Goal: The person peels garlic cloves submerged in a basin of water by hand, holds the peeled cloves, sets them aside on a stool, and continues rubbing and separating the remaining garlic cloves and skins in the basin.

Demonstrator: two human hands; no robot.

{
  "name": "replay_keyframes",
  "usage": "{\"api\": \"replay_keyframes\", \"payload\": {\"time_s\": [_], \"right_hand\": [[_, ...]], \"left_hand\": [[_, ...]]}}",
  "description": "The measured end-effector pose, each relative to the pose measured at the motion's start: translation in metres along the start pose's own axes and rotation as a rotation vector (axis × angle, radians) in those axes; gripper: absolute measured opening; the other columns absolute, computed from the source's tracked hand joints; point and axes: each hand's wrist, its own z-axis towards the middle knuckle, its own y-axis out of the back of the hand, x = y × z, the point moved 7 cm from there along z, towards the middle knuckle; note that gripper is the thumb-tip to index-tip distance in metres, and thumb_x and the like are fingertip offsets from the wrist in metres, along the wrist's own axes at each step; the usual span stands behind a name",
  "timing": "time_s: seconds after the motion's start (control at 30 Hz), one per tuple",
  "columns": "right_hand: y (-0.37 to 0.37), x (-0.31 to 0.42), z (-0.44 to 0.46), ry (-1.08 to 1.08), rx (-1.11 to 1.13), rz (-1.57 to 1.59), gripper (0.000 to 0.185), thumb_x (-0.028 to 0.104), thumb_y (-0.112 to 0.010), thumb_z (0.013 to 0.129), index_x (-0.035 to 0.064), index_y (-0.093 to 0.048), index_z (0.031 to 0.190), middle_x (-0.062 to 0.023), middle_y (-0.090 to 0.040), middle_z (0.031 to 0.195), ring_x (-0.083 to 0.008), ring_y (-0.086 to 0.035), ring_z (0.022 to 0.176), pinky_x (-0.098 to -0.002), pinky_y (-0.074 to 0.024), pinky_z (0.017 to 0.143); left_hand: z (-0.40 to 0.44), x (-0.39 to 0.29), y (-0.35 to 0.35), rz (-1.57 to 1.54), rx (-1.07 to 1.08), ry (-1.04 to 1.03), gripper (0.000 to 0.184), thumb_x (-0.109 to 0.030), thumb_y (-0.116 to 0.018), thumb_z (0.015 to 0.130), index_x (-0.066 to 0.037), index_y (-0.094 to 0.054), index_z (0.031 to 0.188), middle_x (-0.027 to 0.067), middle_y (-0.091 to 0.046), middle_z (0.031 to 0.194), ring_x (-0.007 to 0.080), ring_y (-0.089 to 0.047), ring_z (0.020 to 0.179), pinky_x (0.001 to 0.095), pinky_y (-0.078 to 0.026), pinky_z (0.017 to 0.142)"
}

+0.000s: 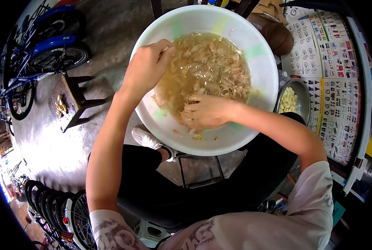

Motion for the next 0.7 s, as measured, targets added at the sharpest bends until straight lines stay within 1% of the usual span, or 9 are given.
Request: {"api": "replay_keyframes", "payload": {"time_s": [0.03,0.07,0.1,0.17,0.27,0.53,0.6,0.63,0.7], "right_hand": [[0.017,0.004,-0.013,0.038,-0.038,0.005,0.043,0.039,-0.061,0.086,0.018,-0.057,0.123,-0.0051,-0.054,0.131,-0.024,-0.044,0.129,-0.0488,-0.04,0.1],[0.028,0.005,-0.026,0.073,-0.077,0.011,0.059,0.044,-0.067,0.081,0.0242,-0.053,0.135,-0.0049,-0.047,0.145,-0.0268,-0.033,0.14,-0.0532,-0.0308,0.111],[0.032,0.001,-0.039,0.073,-0.076,0.012,0.059,0.044,-0.067,0.081,0.0242,-0.053,0.135,-0.0049,-0.047,0.145,-0.0268,-0.033,0.14,-0.0532,-0.0308,0.111],[0.024,-0.022,-0.06,-0.025,0.099,-0.019,0.099,0.054,-0.078,0.064,0.0401,-0.031,0.15,-0.0026,-0.017,0.162,-0.0332,-0.016,0.148,-0.0596,-0.0145,0.117],[0.008,-0.052,-0.065,-0.044,0.198,0.008,0.116,0.055,-0.083,0.054,0.0461,-0.021,0.151,0.0009,-0.001,0.164,-0.0358,-0.007,0.149,-0.0611,-0.0083,0.118],[-0.013,-0.047,-0.016,0.322,0.15,0.067,0.106,0.049,-0.084,0.058,0.0466,-0.029,0.149,-0.0029,-0.006,0.164,-0.0396,-0.016,0.147,-0.0626,-0.0072,0.118],[-0.015,-0.043,-0.011,0.408,-0.165,0.263,0.091,0.05,-0.08,0.062,0.0397,-0.042,0.144,-0.0065,-0.016,0.162,-0.0406,-0.021,0.145,-0.0607,-0.0136,0.118],[-0.023,-0.041,-0.009,0.412,-0.168,0.268,0.091,0.05,-0.08,0.062,0.0397,-0.042,0.144,-0.0065,-0.016,0.162,-0.0406,-0.021,0.145,-0.0607,-0.0136,0.118],[-0.029,-0.031,-0.005,0.472,-0.18,0.169,0.049,0.044,-0.071,0.076,0.0275,-0.064,0.122,-0.01,-0.044,0.143,-0.0362,-0.039,0.135,-0.054,-0.0385,0.108]], "left_hand": [[-0.001,0.003,-0.002,0.001,-0.002,0.003,0.023,-0.021,-0.057,0.093,-0.002,-0.067,0.103,0.0196,-0.066,0.076,0.0368,-0.063,0.069,0.0418,-0.05,0.069],[-0.001,0.003,-0.002,-0.011,-0.033,-0.053,0.022,-0.019,-0.057,0.094,0.0,-0.066,0.103,0.0151,-0.058,0.069,0.026,-0.053,0.062,0.0363,-0.044,0.062],[-0.002,0.0,-0.002,-0.024,-0.064,-0.109,0.021,-0.018,-0.058,0.096,0.002,-0.065,0.102,0.0107,-0.05,0.062,0.0152,-0.043,0.055,0.0308,-0.039,0.055],[-0.002,0.0,-0.002,-0.015,-0.054,-0.089,0.021,-0.017,-0.058,0.096,0.002,-0.065,0.102,0.0105,-0.049,0.061,0.0152,-0.043,0.055,0.0308,-0.039,0.055],[-0.002,0.0,-0.003,-0.01,-0.052,-0.08,0.021,-0.017,-0.058,0.095,0.002,-0.065,0.102,0.0102,-0.049,0.06,0.0155,-0.042,0.054,0.031,-0.039,0.055],[0.0,-0.001,0.001,-0.03,-0.048,-0.091,0.021,-0.017,-0.059,0.094,0.001,-0.065,0.103,0.013,-0.055,0.063,0.0185,-0.047,0.055,0.0323,-0.042,0.057],[0.0,0.0,-0.001,-0.014,-0.048,-0.119,0.021,-0.017,-0.059,0.094,0.001,-0.065,0.103,0.0156,-0.06,0.067,0.0226,-0.053,0.057,0.0336,-0.044,0.06],[-0.001,0.0,-0.002,-0.013,-0.044,-0.113,0.021,-0.017,-0.059,0.094,0.001,-0.065,0.103,0.0156,-0.06,0.067,0.0226,-0.053,0.057,0.0336,-0.044,0.06],[-0.002,-0.003,-0.002,0.001,-0.023,-0.109,0.021,-0.017,-0.06,0.093,0.0,-0.066,0.103,0.0166,-0.062,0.069,0.0259,-0.055,0.059,0.0346,-0.046,0.061]]}}
